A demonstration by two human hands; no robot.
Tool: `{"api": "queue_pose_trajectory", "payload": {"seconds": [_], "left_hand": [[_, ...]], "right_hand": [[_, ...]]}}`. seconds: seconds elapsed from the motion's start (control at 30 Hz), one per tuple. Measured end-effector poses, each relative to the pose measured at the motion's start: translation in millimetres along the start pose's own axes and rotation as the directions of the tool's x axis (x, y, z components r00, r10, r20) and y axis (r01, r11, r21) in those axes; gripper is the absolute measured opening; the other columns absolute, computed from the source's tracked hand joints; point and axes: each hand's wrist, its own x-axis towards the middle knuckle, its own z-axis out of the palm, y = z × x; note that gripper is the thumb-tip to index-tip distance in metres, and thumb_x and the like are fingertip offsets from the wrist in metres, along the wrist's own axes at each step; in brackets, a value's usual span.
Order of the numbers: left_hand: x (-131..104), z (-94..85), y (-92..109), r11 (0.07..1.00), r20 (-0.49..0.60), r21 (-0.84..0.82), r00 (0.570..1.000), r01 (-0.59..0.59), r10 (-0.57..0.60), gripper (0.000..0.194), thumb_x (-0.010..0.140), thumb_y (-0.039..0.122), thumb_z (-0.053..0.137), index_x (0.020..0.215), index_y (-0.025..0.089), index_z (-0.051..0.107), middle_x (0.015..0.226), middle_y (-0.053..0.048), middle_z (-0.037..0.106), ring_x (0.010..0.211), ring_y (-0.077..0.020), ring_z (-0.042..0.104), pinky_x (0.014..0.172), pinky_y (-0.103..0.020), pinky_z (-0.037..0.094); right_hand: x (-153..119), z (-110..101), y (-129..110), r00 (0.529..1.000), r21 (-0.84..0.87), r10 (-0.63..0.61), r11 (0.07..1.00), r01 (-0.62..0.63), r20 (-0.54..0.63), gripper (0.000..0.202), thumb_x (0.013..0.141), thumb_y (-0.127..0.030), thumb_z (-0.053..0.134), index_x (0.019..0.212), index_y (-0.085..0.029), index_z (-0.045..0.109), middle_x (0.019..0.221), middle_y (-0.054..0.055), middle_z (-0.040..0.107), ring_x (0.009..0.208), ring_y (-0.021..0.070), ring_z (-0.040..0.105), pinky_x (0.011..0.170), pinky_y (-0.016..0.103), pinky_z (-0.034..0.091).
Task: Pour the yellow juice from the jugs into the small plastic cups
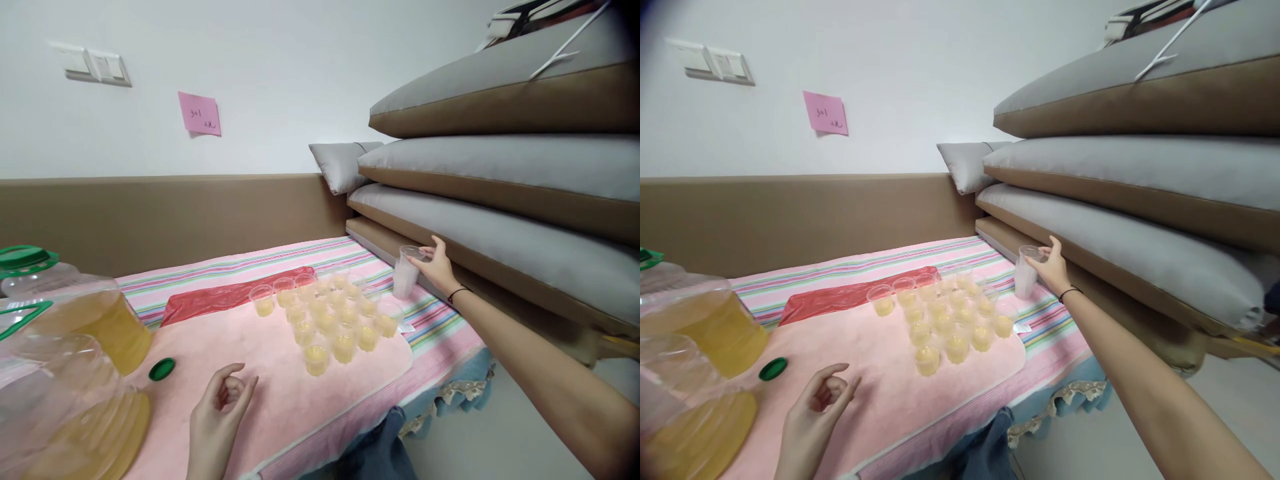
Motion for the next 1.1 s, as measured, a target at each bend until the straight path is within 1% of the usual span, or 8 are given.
{"api": "queue_pose_trajectory", "payload": {"seconds": [0.2,0.3,0.4,0.57,0.73,0.83,0.93,1.1], "left_hand": [[-0.2,0.4,3.8,1.0,-0.047,-0.015,0.999,-0.016,0.015,0.049,0.068,0.056,0.072,0.1,0.02,0.06,0.063,0.003,0.057,0.06,-0.0145,0.056,0.058,-0.024,0.046],[-0.3,0.3,5.1,0.999,-0.047,-0.051,0.999,-0.019,0.016,0.048,0.069,0.055,0.072,0.1,0.02,0.06,0.064,0.003,0.058,0.06,-0.0148,0.057,0.058,-0.025,0.046],[-1.2,-0.7,6.6,0.996,-0.046,-0.091,0.999,-0.023,0.019,0.045,0.071,0.053,0.071,0.1,0.02,0.06,0.064,0.003,0.058,0.061,-0.0152,0.058,0.058,-0.025,0.047],[-6.3,-5.8,12.8,0.987,-0.074,-0.151,0.997,-0.049,0.039,0.037,0.076,0.048,0.068,0.098,0.019,0.059,0.064,0.003,0.057,0.061,-0.0146,0.058,0.059,-0.025,0.047],[-14.5,-16.4,19.7,0.977,-0.098,-0.209,0.995,-0.045,0.025,0.033,0.077,0.045,0.067,0.096,0.018,0.059,0.064,0.003,0.057,0.06,-0.0138,0.059,0.057,-0.025,0.047],[-19.4,-25.2,20.7,0.971,-0.107,-0.237,0.994,-0.041,0.016,0.032,0.077,0.044,0.067,0.096,0.018,0.059,0.065,0.003,0.058,0.06,-0.0134,0.059,0.057,-0.025,0.047],[-23.5,-35.7,18.7,0.967,-0.116,-0.25,0.993,-0.044,0.016,0.032,0.078,0.043,0.066,0.097,0.018,0.059,0.068,0.002,0.059,0.062,-0.0131,0.06,0.059,-0.025,0.049],[-30.3,-56.6,16.4,0.966,-0.154,-0.253,0.988,-0.05,0.011,0.031,0.079,0.042,0.066,0.097,0.018,0.059,0.07,0.001,0.06,0.063,-0.0123,0.06,0.06,-0.025,0.05]], "right_hand": [[12.5,-11.4,-32.7,0.999,0.06,-0.032,0.998,0.035,-0.04,0.105,0.059,-0.05,0.079,0.144,-0.016,0.029,0.118,0.015,0.064,0.115,0.0311,0.062,0.098,0.049,0.049],[14.5,-19.8,-69.8,0.995,0.087,-0.091,0.992,0.095,-0.045,0.103,0.06,-0.049,0.081,0.144,-0.019,0.031,0.12,0.015,0.064,0.117,0.0315,0.061,0.1,0.051,0.049],[-0.2,-24.4,-116.7,0.979,0.166,-0.205,0.965,0.202,0.003,0.097,0.062,-0.047,0.082,0.144,-0.024,0.033,0.121,0.014,0.064,0.118,0.0316,0.06,0.099,0.054,0.049],[-69.4,-17.8,-190.6,0.893,0.366,-0.388,0.884,0.291,0.228,0.092,0.069,-0.042,0.08,0.146,-0.03,0.029,0.124,0.01,0.064,0.122,0.0273,0.058,0.103,0.051,0.048],[-164.9,10.3,-233.8,0.784,0.502,-0.407,0.853,0.142,0.469,0.082,0.074,-0.041,0.077,0.143,-0.035,0.033,0.127,0.008,0.061,0.123,0.025,0.056,0.102,0.047,0.047],[-220.1,37.7,-242.0,0.735,0.53,-0.368,0.848,0.014,0.57,0.079,0.074,-0.038,0.076,0.141,-0.036,0.034,0.13,0.008,0.058,0.124,0.0234,0.055,0.103,0.045,0.046],[-266.7,67.3,-238.9,0.716,0.502,-0.295,0.86,-0.089,0.633,0.078,0.073,-0.034,0.076,0.139,-0.033,0.035,0.131,0.009,0.057,0.124,0.0236,0.055,0.103,0.045,0.046],[-312.4,103.0,-221.3,0.717,0.395,-0.128,0.892,-0.218,0.685,0.078,0.067,-0.034,0.073,0.136,-0.027,0.039,0.129,0.013,0.057,0.118,0.0253,0.058,0.1,0.047,0.047]]}}
